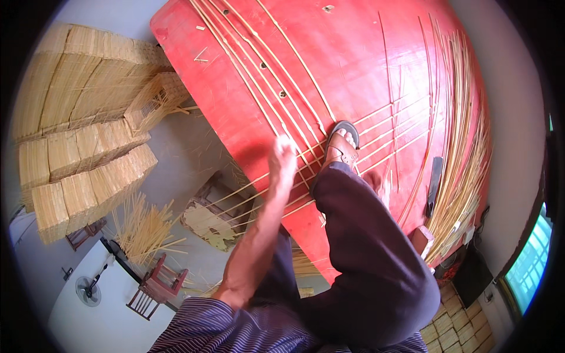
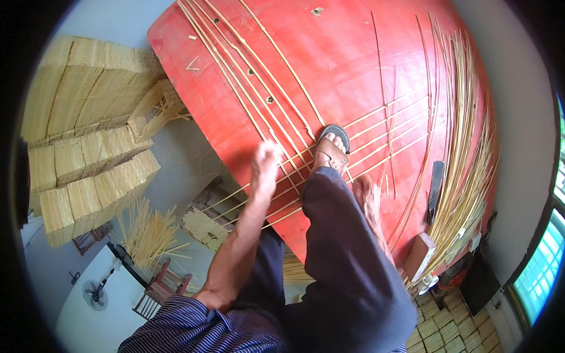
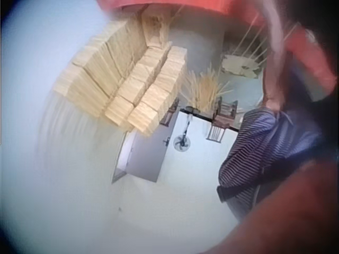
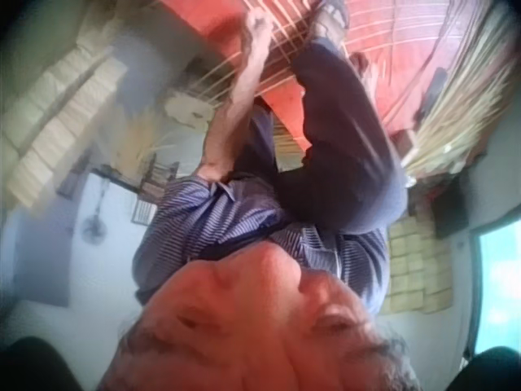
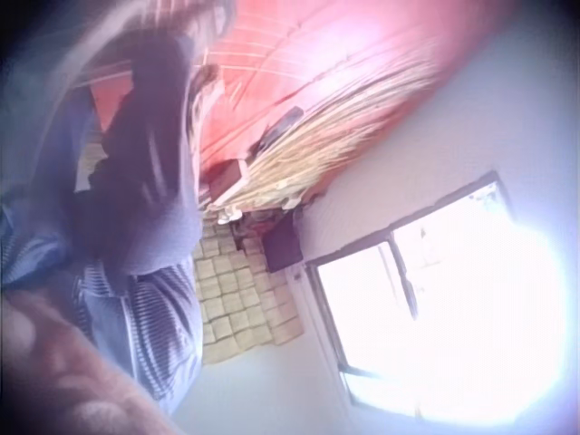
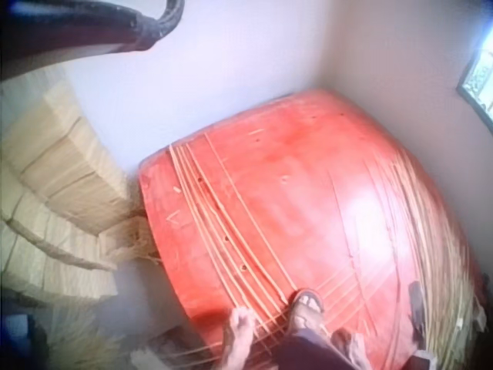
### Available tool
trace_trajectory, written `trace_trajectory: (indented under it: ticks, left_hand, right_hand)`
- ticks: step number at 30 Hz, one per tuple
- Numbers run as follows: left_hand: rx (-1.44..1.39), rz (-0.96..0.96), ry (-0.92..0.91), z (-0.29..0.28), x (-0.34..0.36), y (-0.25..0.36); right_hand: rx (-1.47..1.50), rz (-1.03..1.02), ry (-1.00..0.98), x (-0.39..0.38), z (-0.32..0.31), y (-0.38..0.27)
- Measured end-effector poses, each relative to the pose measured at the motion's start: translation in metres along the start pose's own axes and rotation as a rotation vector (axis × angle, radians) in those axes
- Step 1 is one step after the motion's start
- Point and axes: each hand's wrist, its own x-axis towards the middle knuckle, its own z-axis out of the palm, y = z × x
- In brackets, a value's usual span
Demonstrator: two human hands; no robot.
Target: The person weaves thin bamboo strips on a red work surface, interlacing them to form a grid pattern. They repeatedly pick up new strips and lay them across the existing weave, adjusting alignment by hand.
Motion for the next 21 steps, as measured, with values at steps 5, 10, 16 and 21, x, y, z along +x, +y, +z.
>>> trace_trajectory:
  ticks: [5,10,16,21]
  left_hand:
    - [-0.207,-0.223,0.128,-0.03,0.1,0.052]
    - [-0.188,-0.314,0.093,-0.024,0.12,0.061]
    - [-0.19,-0.303,0.147,-0.035,0.118,0.057]
    - [-0.039,-0.237,0.017,-0.029,0.117,0.072]
  right_hand:
    - [0.203,-0.223,-0.181,0.074,0.044,-0.13]
    - [0.035,-0.275,-0.17,0.116,0.094,-0.162]
    - [0.027,-0.3,-0.178,0.131,0.122,-0.155]
    - [-0.015,-0.325,-0.202,0.142,0.126,-0.139]
